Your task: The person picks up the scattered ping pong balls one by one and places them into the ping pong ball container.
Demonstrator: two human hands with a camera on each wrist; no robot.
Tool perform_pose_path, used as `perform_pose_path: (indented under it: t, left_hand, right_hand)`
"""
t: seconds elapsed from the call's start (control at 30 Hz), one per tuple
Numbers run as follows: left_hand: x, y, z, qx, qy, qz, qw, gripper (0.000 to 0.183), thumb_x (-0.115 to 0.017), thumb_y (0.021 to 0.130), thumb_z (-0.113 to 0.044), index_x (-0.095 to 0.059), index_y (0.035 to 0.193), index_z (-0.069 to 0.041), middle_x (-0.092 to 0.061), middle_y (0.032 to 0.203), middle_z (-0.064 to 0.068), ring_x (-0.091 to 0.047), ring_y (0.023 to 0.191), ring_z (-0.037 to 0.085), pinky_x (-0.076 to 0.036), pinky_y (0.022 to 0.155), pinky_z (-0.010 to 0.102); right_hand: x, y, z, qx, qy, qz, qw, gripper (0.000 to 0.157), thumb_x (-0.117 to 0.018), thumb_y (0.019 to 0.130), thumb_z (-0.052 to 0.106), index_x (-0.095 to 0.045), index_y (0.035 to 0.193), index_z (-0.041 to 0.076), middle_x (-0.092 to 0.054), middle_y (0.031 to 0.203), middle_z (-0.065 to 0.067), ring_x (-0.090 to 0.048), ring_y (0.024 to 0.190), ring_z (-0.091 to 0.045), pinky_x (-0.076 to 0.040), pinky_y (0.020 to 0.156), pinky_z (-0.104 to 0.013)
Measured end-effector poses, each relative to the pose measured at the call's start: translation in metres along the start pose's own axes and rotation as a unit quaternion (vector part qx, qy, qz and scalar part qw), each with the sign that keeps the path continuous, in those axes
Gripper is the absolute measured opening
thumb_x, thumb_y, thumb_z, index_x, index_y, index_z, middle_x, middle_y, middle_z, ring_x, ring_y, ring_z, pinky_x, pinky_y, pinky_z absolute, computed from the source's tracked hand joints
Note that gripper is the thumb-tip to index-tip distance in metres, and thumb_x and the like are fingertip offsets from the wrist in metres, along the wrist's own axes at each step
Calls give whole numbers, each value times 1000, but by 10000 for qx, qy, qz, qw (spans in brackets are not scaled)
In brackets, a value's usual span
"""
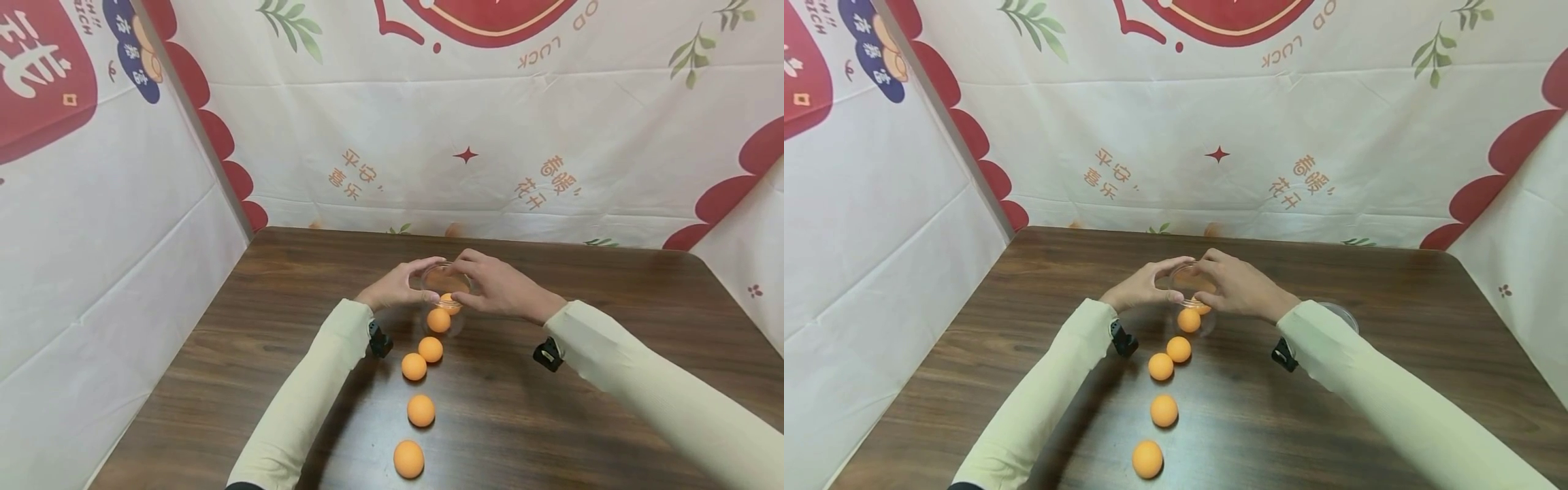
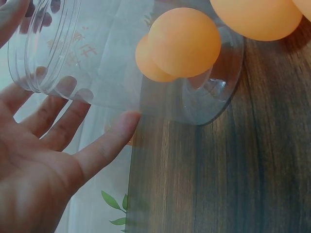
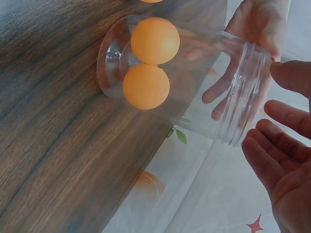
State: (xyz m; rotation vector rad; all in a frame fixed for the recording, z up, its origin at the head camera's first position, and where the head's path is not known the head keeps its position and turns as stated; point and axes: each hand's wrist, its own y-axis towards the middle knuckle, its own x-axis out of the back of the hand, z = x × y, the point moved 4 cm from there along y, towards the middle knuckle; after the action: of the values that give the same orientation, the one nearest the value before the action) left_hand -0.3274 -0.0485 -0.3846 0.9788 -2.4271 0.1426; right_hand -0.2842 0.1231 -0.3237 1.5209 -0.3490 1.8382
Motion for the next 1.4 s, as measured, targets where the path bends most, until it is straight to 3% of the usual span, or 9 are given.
perform_pose_path:
  t: [0.33, 0.6, 0.83, 0.97, 1.1, 1.2, 1.27, 1.4]
  left_hand:
    - [0, 1, 2, -12, -25, -56, 10000, 113, -58, 63, -79, -30, 150, -12, -31, 154, 10, -29, 141, 35, -33, 107, 58]
    - [0, 2, 2, -50, 15, -77, 10000, 115, -58, 63, -80, -30, 149, -10, -34, 153, 11, -30, 140, 36, -35, 106, 54]
    - [0, 0, 2, -46, 219, -118, 9997, 109, -57, 65, -79, -31, 150, -15, -34, 153, 6, -33, 140, 25, -32, 110, 52]
    - [0, 0, 1, -104, 230, -123, 9996, 98, -60, 73, -69, -32, 150, -16, -36, 152, 5, -35, 139, 23, -33, 110, 50]
    - [0, 1, 0, -100, 250, -147, 9995, 78, -66, 86, -43, -32, 149, -15, -40, 150, 7, -36, 138, 25, -34, 109, 49]
    - [0, 1, 0, -125, 270, -161, 9994, 73, -68, 88, -26, -31, 149, -12, -40, 150, 8, -36, 139, 27, -33, 110, 50]
    - [0, 1, 0, -155, 287, -163, 9993, 74, -68, 88, -29, -31, 149, -11, -40, 150, 8, -35, 139, 26, -32, 110, 50]
    - [0, 1, 2, -151, 275, -170, 9994, 89, -64, 79, -59, -32, 149, -13, -38, 151, 7, -34, 140, 24, -31, 111, 51]
  right_hand:
    - [8, -10, 4, -60, -141, -48, 9999, 30, -72, 84, 19, -64, 111, 7, -58, 106, -5, -51, 77, -10, -49, 68, -30]
    - [6, -26, 14, 244, -119, -209, 9994, 34, -75, 82, 22, -63, 111, 8, -57, 105, -3, -58, 81, -10, -52, 70, -30]
    - [-5, -36, 32, 575, -38, -148, 9982, 33, -76, 81, 23, -64, 110, 9, -57, 105, -2, -59, 83, -7, -53, 72, -29]
    - [-11, -39, 44, 741, -8, -82, 9972, 34, -75, 81, 21, -63, 111, 9, -56, 109, -1, -60, 83, -6, -53, 72, -28]
    - [-21, -42, 56, 844, 20, 95, 9964, 35, -74, 82, 21, -62, 112, 8, -55, 113, -3, -60, 86, -8, -53, 73, -27]
    - [-31, -46, 63, 888, -11, 220, 9958, 36, -74, 82, 23, -62, 112, 8, -55, 113, -3, -59, 86, -10, -53, 72, -26]
    - [-38, -48, 67, 924, -44, 289, 9953, 36, -74, 82, 24, -62, 113, 8, -55, 112, -2, -58, 86, -10, -53, 70, -25]
    - [-50, -51, 75, 1070, -8, 398, 9935, 35, -73, 82, 24, -63, 112, 9, -55, 111, -1, -57, 89, -11, -53, 72, -25]
